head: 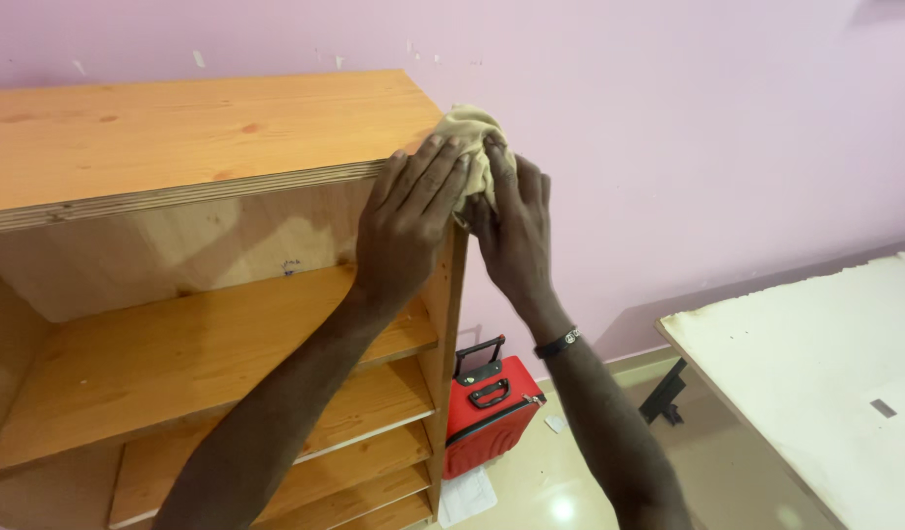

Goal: The person wipes down the shelves, sides, and top of a wooden bookcase using a cloth, then wipes the top of a small cabinet and a television.

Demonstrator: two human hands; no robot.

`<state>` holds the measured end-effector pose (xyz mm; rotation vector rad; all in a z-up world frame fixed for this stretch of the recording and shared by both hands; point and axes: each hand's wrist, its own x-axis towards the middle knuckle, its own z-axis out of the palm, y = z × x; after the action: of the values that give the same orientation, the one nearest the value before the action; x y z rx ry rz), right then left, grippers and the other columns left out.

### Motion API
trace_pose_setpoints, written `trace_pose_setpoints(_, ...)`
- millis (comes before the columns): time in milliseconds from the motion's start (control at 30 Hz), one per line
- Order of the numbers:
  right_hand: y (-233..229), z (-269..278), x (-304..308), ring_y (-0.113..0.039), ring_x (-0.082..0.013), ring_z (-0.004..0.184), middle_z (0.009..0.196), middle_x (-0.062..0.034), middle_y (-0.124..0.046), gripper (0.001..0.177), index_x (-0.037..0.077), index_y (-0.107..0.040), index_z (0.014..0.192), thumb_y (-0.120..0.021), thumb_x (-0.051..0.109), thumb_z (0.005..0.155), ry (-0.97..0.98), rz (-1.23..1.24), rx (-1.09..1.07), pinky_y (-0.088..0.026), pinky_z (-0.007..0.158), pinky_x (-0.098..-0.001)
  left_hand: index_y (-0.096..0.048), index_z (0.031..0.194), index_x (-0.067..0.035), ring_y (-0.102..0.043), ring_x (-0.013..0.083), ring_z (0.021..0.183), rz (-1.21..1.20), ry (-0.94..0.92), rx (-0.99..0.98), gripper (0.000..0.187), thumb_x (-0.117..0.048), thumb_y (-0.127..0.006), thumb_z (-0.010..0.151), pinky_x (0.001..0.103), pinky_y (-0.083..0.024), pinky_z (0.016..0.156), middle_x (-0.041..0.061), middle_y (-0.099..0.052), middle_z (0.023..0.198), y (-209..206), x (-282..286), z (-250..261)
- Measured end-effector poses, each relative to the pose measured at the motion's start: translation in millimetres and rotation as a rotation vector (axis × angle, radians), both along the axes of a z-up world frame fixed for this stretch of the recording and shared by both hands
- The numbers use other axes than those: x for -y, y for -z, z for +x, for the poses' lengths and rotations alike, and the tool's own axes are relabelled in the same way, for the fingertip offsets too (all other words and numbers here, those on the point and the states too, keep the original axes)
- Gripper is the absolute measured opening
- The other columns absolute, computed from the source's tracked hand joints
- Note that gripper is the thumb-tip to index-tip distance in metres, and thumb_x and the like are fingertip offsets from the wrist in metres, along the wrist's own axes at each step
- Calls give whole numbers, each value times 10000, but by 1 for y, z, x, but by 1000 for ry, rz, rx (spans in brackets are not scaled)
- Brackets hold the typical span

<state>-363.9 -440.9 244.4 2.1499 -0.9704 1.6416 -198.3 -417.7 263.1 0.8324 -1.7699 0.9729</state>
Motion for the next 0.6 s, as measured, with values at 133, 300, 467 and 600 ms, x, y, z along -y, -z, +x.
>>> trace_pose_setpoints(133,66,4,4,-480,-417,1324,1444,-238,-471,601,1,-357,1571,-582,39,1015,-132,109,95,-445,1118,-487,-674,1345,-12,-554,270,1414,144,151,-176,382,37,-656,966,438,-436,1195,128,-643,1444,55,-4,-14)
trace_pose_setpoints(300,169,3,2,-508,-416,1290,1408,-246,-476,623,7,-342,1551,-572,-5,971,-276,345,185,-444,1086,-467,-693,1286,-1,-603,304,1327,354,246,-411,360,67,-668,933,419,-522,1104,134,-654,1357,149,-21,-34)
trace_pose_setpoints(467,277,-1,-25,-521,-398,1308,1414,-234,-488,623,5,-346,1529,-609,-8,965,-362,619,207,-449,1066,-454,-696,1227,10,-612,335,1215,609,178,-416,408,60,-676,823,433,-533,993,137,-626,1285,248,-46,-27)
trace_pose_setpoints(600,291,-9,-30,-515,-393,1308,1410,-225,-472,680,5,-357,1505,-652,-31,894,-403,690,177,-457,1070,-449,-691,1234,-14,-614,314,1214,699,155,-388,332,36,-685,906,404,-546,996,116,-617,1285,271,-57,-23)
